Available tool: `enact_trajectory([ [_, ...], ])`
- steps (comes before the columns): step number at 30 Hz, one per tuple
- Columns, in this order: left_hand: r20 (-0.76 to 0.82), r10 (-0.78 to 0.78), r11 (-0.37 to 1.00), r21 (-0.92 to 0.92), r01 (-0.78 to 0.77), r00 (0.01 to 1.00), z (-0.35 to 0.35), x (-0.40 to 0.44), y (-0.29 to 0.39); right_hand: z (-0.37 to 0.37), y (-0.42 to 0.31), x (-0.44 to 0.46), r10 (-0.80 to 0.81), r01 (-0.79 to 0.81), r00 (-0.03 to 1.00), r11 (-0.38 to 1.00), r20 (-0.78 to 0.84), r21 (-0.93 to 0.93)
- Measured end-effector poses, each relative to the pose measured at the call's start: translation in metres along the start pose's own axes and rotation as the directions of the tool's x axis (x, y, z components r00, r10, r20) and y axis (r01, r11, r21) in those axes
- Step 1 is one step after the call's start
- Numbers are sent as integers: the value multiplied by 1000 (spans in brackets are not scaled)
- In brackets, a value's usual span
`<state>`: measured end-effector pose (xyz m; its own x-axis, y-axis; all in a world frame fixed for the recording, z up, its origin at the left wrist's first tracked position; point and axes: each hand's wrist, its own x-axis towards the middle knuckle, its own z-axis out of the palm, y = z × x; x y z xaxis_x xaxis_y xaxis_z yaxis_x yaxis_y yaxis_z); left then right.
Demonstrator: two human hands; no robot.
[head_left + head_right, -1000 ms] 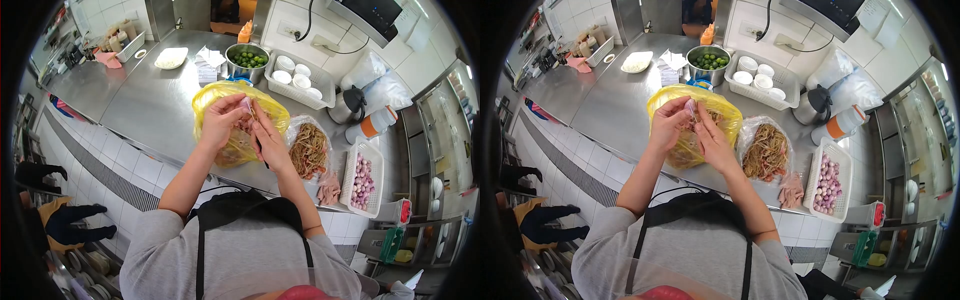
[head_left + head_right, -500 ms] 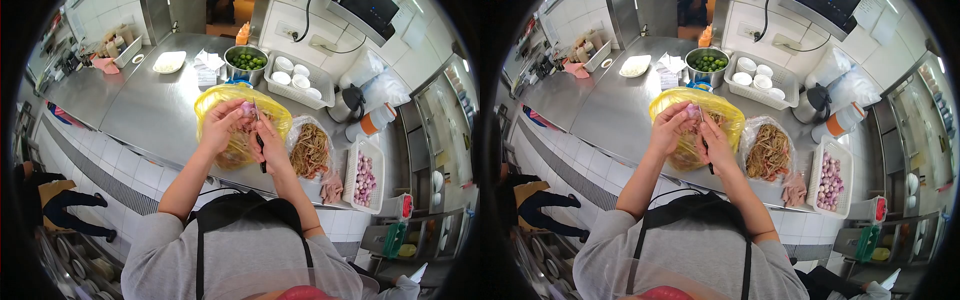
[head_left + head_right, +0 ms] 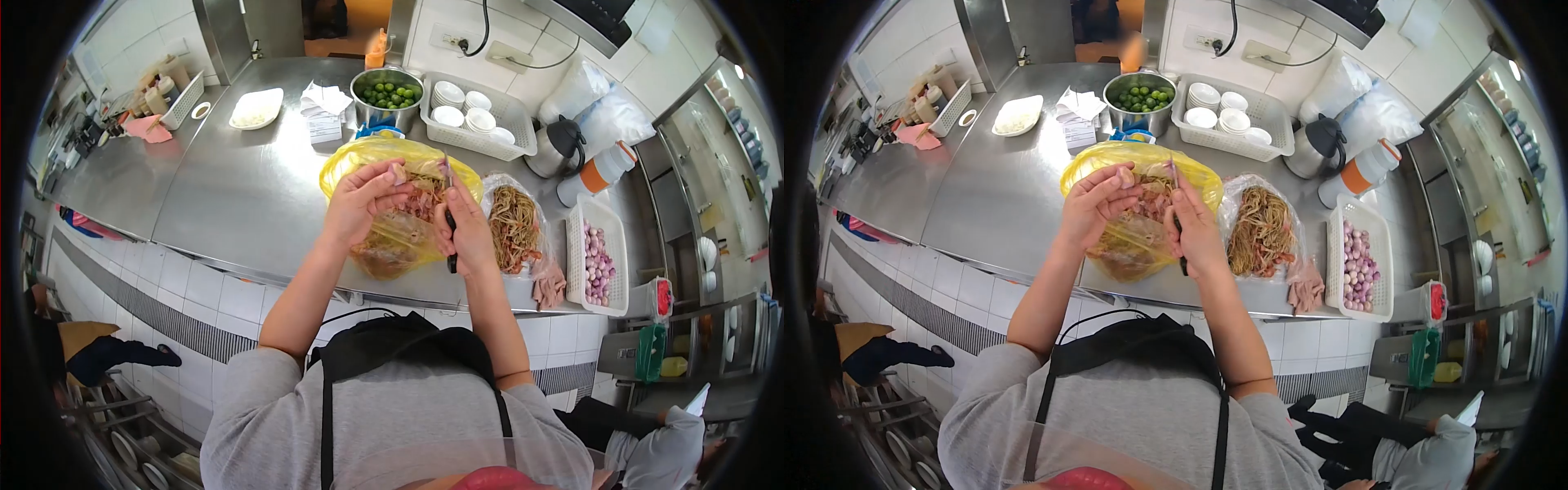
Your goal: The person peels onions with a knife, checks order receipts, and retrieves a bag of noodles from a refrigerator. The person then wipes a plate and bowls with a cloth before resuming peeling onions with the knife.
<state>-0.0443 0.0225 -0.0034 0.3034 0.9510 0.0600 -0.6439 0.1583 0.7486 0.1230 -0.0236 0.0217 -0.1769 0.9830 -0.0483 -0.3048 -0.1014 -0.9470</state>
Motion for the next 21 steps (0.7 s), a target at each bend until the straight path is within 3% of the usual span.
enact_trajectory([
  [2, 13, -4, 998, 55, 4, 1000, 0, 1, 7, -6, -3, 2, -31, 22, 998, 983, -48, -181],
  [3, 9, 6, 994, 107, -7, 1000, 0, 2, 10, -18, -2, 7, 17, -13, 1000, 921, 8, -388],
  [5, 20, 92, 947, 308, -94, 996, -4, 4, 13, -37, 14, 18, -254, 284, 953, 561, 164, -778],
  [7, 86, 236, 783, 573, -242, 968, -8, 6, 13, -27, 0, 17, -254, 314, 939, 363, 231, -878],
  [9, -2, 129, 831, 546, -107, 992, -2, 6, 19, -11, -29, 10, -77, 154, 988, 490, 133, -858],
  [10, -45, 75, 847, 531, -40, 996, 0, 6, 21, -11, -25, 12, -88, 150, 989, 480, 122, -865],
  [12, -11, 128, 830, 548, -101, 992, -3, 9, 16, -13, -12, 19, -118, 144, 988, 463, 101, -875],
  [15, -1, 190, 811, 564, -156, 982, 3, 9, 18, -13, -4, 20, -225, 275, 959, 579, 174, -768],
  [18, -31, 185, 807, 576, -134, 982, 3, 5, 19, -16, -3, 23, -275, 414, 909, 534, 312, -737],
  [21, -43, 163, 873, 472, -124, 986, 4, 2, 18, -21, 7, 28, -261, 399, 917, 566, 302, -721],
])
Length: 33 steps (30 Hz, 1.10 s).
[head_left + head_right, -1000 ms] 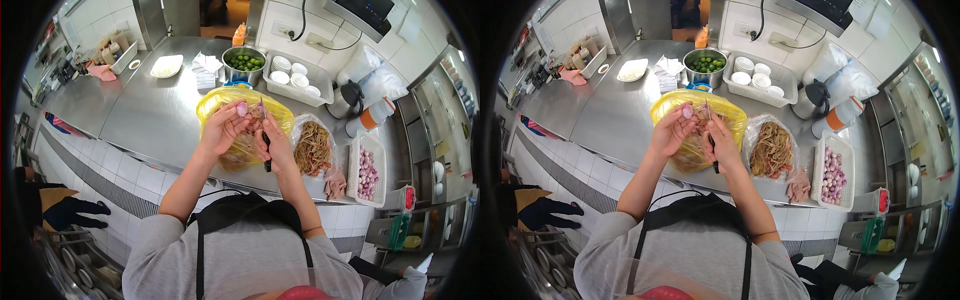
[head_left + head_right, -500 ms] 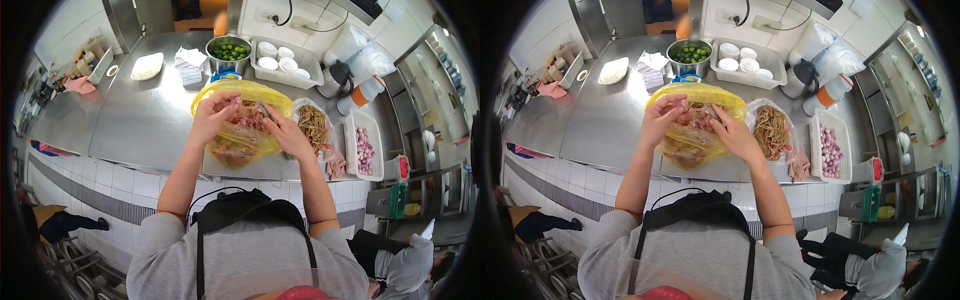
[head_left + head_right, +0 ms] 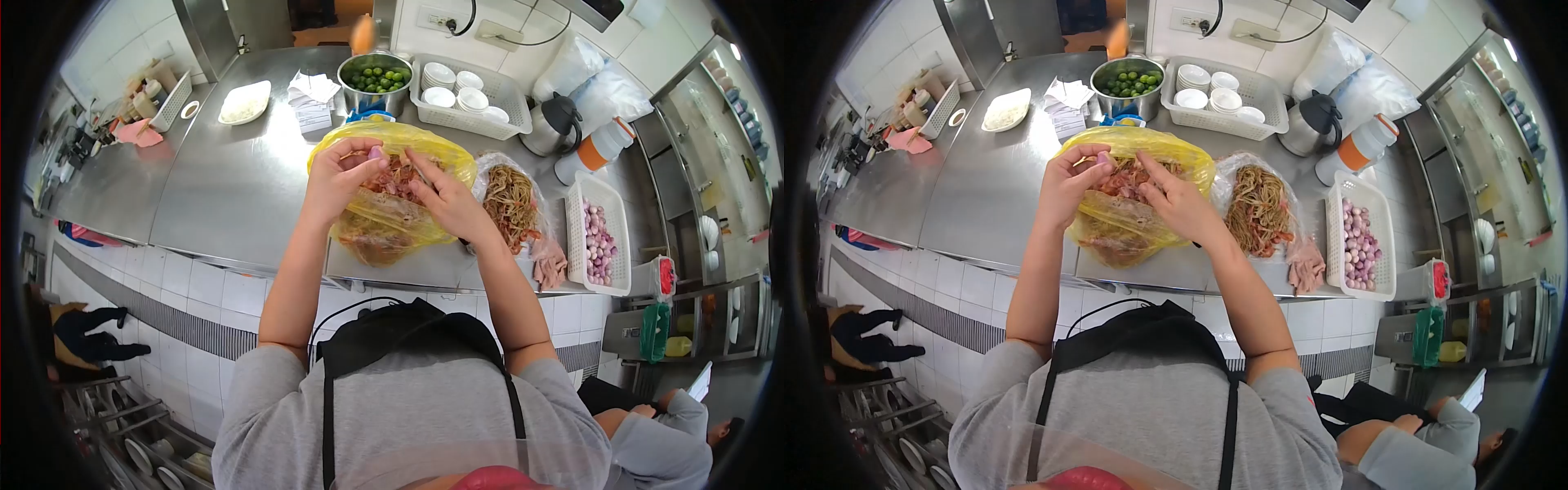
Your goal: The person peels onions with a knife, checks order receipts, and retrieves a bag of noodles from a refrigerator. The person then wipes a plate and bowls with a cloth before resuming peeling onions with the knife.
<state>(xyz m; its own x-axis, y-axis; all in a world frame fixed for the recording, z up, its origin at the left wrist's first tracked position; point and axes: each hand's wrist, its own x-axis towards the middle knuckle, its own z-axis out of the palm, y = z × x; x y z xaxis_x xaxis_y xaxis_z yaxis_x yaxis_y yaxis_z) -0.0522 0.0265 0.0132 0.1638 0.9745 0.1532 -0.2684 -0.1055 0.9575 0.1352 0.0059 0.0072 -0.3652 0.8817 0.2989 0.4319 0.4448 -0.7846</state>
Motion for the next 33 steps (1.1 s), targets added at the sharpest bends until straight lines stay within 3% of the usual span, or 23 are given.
enact_trajectory([
  [3, 51, -24, 984, -174, 33, 998, -1, -3, -6, -6, -5, 1, 152, -149, 988, 985, 33, -87],
  [7, 0, -104, 955, -278, 100, 995, 10, -10, -5, -15, 2, 7, 228, -229, 971, 973, 79, 15],
  [9, -7, -90, 959, -269, 85, 996, 16, -12, -7, -24, -4, 8, 283, -283, 952, 959, 118, -24],
  [12, -30, -59, 969, -241, 50, 998, 31, -16, -5, -13, 5, 1, 69, -24, 991, 940, -119, 341],
  [15, -15, -77, 972, -222, 72, 997, 51, -14, -3, -25, 5, -9, 84, -59, 994, 942, -64, 329],
  [18, 76, -139, 957, -246, 154, 987, 75, -9, -9, -53, -5, -29, 210, -202, 978, 931, 6, 305],
  [21, 126, -183, 963, -177, 204, 975, 109, -1, -20, -69, 7, -51, 151, -137, 986, 975, -73, 178],
  [24, 163, -189, 980, -31, 197, 968, 143, 6, -28, -97, 8, -76, 326, -305, 945, 859, 21, 412],
  [27, 196, -208, 974, 127, 186, 958, 189, 11, -42, -115, 25, -108, 345, -288, 921, 916, -181, 280],
  [29, 290, -187, 941, 327, 86, 939, 231, 21, -59, -123, 52, -133, 182, -268, 860, 956, -477, -118],
  [31, 410, -230, 860, 511, -13, 882, 277, 34, -74, -149, 44, -162, 386, -579, 738, 784, -553, -225],
  [33, 466, -262, 924, 374, 81, 845, 327, 37, -94, -173, 71, -196, 353, -632, 597, 760, -720, -151],
])
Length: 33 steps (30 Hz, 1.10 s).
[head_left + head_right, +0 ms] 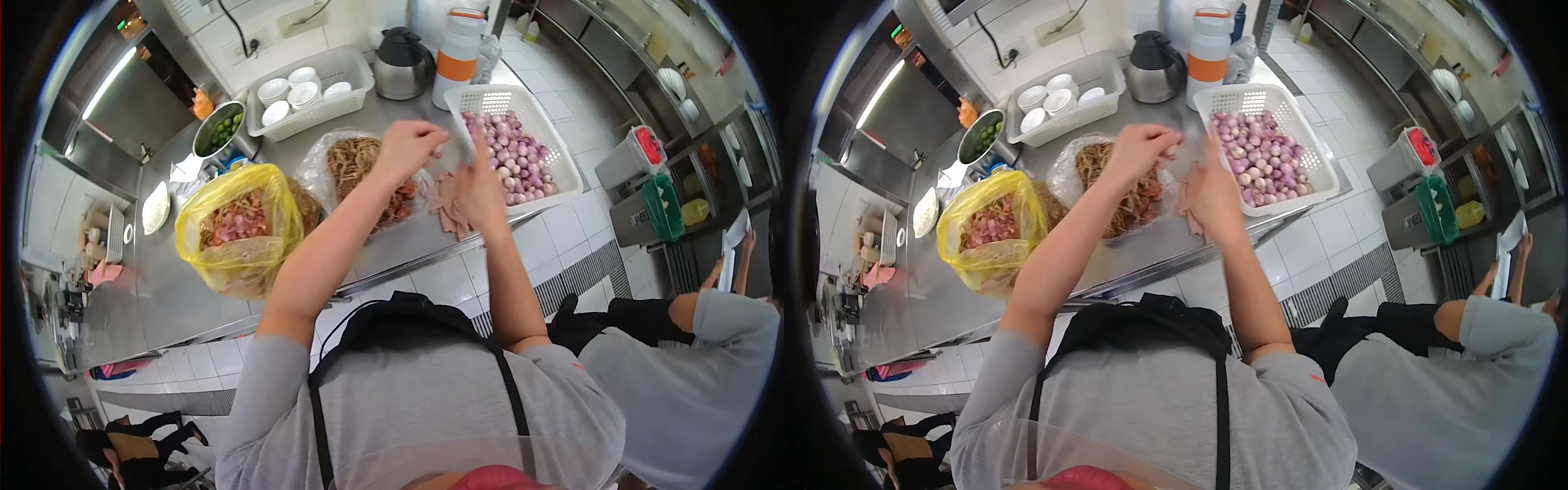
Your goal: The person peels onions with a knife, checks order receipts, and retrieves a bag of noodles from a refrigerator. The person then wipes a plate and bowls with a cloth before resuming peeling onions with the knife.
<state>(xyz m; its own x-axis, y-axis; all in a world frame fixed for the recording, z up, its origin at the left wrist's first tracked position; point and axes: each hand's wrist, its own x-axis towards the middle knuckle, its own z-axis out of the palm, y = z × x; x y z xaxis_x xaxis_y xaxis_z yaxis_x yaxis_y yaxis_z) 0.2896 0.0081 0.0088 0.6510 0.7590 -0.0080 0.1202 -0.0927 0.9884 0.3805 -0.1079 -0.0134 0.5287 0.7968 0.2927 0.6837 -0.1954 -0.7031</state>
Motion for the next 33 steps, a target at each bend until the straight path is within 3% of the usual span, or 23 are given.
enact_trajectory([
  [1, 42, -29, 997, -70, 32, 999, 21, 16, -3, -18, 18, 3, 111, -109, 993, 993, -40, 45],
  [3, 108, -18, 994, -109, 30, 994, 59, 39, -7, -40, 61, 3, 91, -76, 950, 995, -299, 61],
  [5, 159, 55, 997, -54, -47, 986, 89, 53, -9, -66, 76, -6, 216, -191, 935, 975, -281, 114],
  [8, 134, 99, 979, -188, -73, 986, 91, 74, -22, -80, 91, -22, 291, -257, 921, 954, -261, 157],
  [9, 107, 129, 991, -35, -126, 986, 76, 70, -18, -78, 96, -26, 298, -261, 921, 950, -252, 172],
  [11, 54, 183, 932, 310, -191, 982, 38, 47, -2, -70, 117, -33, 245, -224, 948, 967, -206, 121],
  [13, 41, 365, 811, 477, -339, 930, -4, 16, 3, -63, 118, -32, 146, -137, 976, 988, -164, 68],
  [15, -94, 286, 839, 505, -202, 954, -40, -22, 4, -58, 91, -25, 1, 2, 994, 1000, -112, 30],
  [17, -255, 285, 813, 576, -92, 924, -62, -58, 4, -37, 67, -17, -65, 59, 997, 989, 48, 133],
  [18, -317, 244, 844, 534, -40, 916, -68, -73, 0, -27, 48, -11, -115, 110, 975, 993, 188, 34],
  [20, -426, 160, 897, 440, 50, 890, -76, -100, -7, -1, 18, -1, -251, 296, 885, 953, 393, -59],
  [23, -506, 174, 911, 409, 58, 845, -77, -129, -15, 52, -16, 18, -480, 529, 722, 847, 499, 51],
  [25, -542, 166, 922, 381, 65, 824, -77, -142, -17, 92, -25, 23, -664, 704, 680, 709, 311, -28],
  [28, -589, 131, 931, 349, 104, 798, -84, -157, -24, 121, -33, 35, -639, 686, 725, 705, 259, -180],
  [31, -635, 114, 946, 305, 113, 764, -95, -171, -27, 99, -27, 54, -571, 609, 783, 784, 247, -119],
  [33, -658, 52, 985, 159, 71, 751, -100, -181, -37, 77, 36, 99, -710, 677, 703, 683, -35, -273],
])
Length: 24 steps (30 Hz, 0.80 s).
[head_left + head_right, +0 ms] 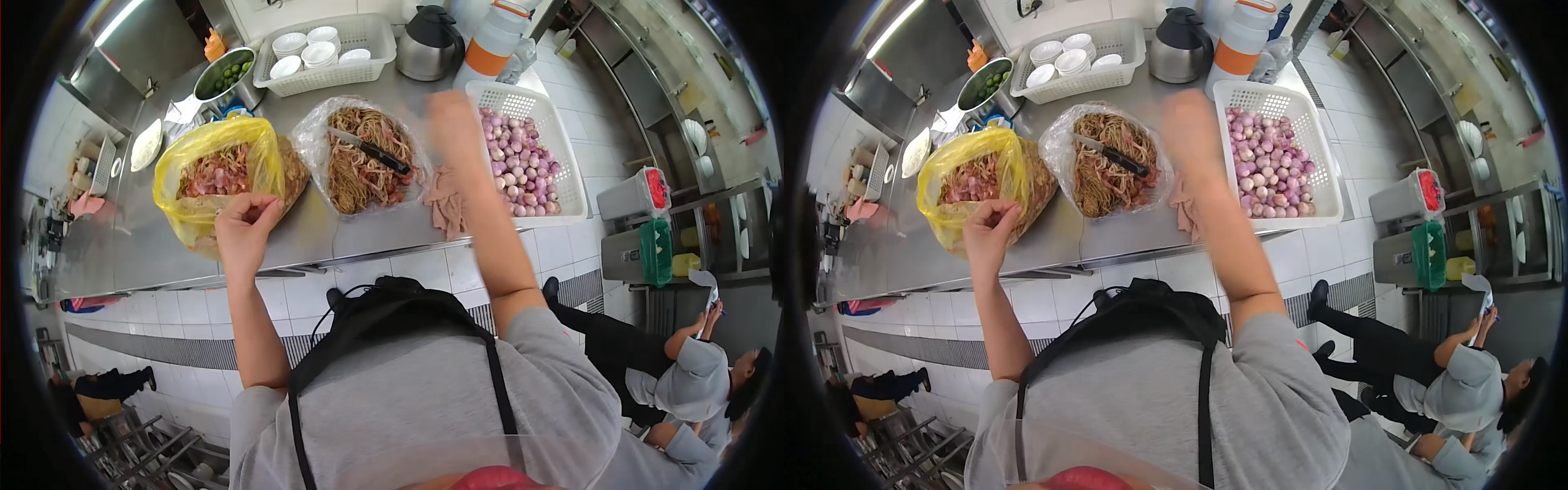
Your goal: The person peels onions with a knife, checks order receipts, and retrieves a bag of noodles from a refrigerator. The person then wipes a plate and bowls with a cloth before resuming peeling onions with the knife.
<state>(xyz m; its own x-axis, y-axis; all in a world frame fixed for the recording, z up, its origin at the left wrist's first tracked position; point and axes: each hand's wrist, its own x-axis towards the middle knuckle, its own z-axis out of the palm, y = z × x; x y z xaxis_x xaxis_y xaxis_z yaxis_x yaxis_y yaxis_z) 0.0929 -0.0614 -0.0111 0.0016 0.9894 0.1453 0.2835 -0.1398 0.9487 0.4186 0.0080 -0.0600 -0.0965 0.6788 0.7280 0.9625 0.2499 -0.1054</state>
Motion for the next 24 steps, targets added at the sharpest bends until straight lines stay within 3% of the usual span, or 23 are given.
enact_trajectory([
  [1, 53, -18, 1000, -2, 19, 998, 1, -3, -4, -36, 12, 6, 270, -223, 946, 943, 180, -246],
  [2, 103, -33, 999, -4, 34, 994, 4, -5, -7, -41, 58, -2, 510, -492, 843, 860, 170, -136],
  [3, 152, -42, 999, -8, 44, 988, 9, -4, -13, -45, 95, -17, 552, -516, 830, 816, 83, -262],
  [4, 229, 37, 999, 25, -44, 973, 20, -3, -30, -55, 116, -21, 678, -544, 696, 712, 236, -444],
  [6, 447, 86, 993, 34, -113, 890, 55, -2, -32, -59, 142, -38, 678, -518, 636, 730, 370, -447],
  [8, 360, 234, 970, -24, -242, 903, 93, 0, -52, -48, 166, -57, 646, -551, 646, 764, 408, -336],
  [9, 337, 215, 973, 5, -230, 917, 106, 5, -54, -44, 172, -60, 630, -568, 652, 774, 422, -278],
  [12, 284, 213, 966, 82, -245, 935, 127, 11, -63, -54, 170, -49, 737, -827, 529, 558, 421, 62],
  [15, 270, 294, 940, 94, -329, 917, 131, 13, -68, -87, 148, -35, 751, -770, 571, 351, 330, 533],
  [18, 252, 242, 965, 38, -259, 937, 124, 4, -71, -107, 92, -12, 754, -672, 584, 242, 300, 700],
  [21, 217, 175, 983, 15, -182, 960, 117, -1, -75, -87, 32, -16, 563, -677, 711, 385, 422, 627],
  [23, 212, 135, 991, -7, -137, 968, 112, -2, -74, -63, -17, -26, 453, -733, 669, 275, 589, 622],
  [24, 200, 168, 983, 33, -178, 965, 107, -3, -68, -47, -35, -30, 407, -729, 680, 284, 610, 623],
])
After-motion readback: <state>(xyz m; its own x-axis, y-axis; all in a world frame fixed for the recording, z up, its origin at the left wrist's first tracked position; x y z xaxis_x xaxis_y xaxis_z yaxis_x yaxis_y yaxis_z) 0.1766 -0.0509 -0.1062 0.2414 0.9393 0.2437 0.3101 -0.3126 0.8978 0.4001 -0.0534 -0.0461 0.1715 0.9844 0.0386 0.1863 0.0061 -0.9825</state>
